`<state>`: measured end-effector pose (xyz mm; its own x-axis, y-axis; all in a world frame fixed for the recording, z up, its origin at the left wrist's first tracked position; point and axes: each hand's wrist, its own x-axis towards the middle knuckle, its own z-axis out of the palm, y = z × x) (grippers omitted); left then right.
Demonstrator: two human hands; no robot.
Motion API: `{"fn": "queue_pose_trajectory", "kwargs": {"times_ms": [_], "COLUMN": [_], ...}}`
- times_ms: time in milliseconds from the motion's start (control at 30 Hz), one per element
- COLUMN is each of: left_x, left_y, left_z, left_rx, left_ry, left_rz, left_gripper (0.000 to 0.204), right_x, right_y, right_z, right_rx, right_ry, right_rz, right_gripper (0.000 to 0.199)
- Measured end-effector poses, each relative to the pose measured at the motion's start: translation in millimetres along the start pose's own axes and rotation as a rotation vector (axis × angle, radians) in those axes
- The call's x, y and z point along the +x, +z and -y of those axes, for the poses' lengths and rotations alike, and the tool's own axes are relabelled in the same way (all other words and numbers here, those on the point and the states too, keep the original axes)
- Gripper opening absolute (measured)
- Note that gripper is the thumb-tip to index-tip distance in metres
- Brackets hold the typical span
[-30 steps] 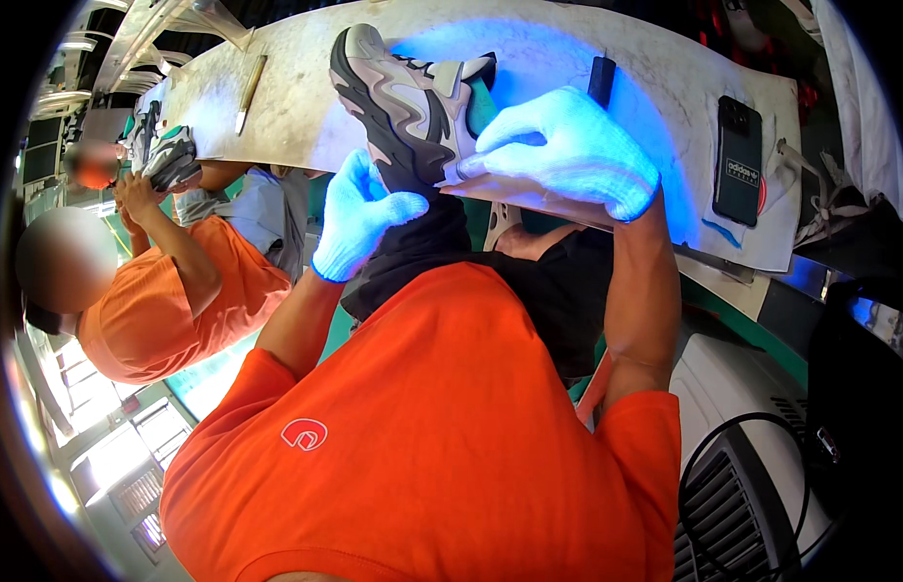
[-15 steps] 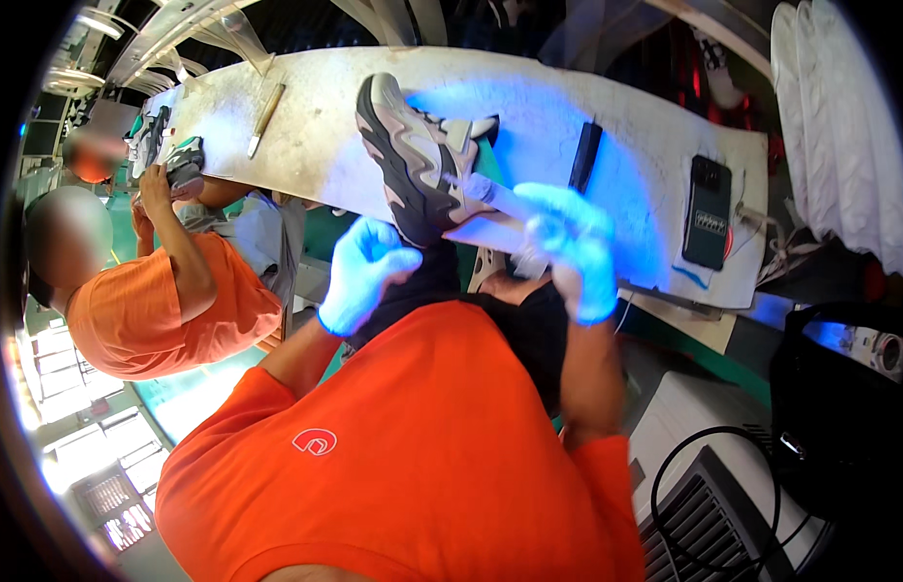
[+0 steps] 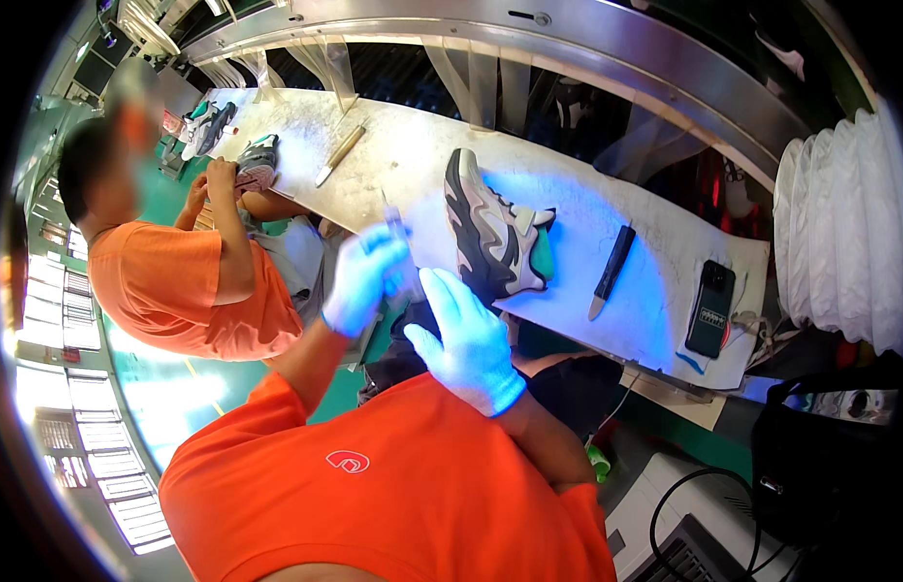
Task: The person assembles a sneaker by hand, using a syringe to inject adhesive into the sole and a scraper to smooth the surface. They repeatedly pick up and place the shoe on a conveyor belt while working at a factory workstation.
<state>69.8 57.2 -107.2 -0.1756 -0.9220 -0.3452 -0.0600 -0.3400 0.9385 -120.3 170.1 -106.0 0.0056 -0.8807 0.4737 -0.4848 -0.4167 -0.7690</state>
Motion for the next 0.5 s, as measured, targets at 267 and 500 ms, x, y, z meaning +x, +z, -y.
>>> {"fn": "queue_pose_trajectory", "kwargs": {"times_ms": [267,500], "left_x": [155.2,166.9], "left_y": [-69.3,-63.9], "left_z": [-33.7,-29.4], "left_rx": [1.111,1.303], "left_ry": [0.214,0.221], "left_rz": [-0.157,-0.228], "left_gripper": [0.043,0.059], "right_x": [-22.1,-85.6], "right_y": [-28.7,-63.5], "right_z": [-17.6,-53.7], "right_rx": [-0.029,-0.009], "right_ry": [0.265,0.616], "right_rz": [-0.128,-0.352], "right_gripper": [0.059,0.052]}}
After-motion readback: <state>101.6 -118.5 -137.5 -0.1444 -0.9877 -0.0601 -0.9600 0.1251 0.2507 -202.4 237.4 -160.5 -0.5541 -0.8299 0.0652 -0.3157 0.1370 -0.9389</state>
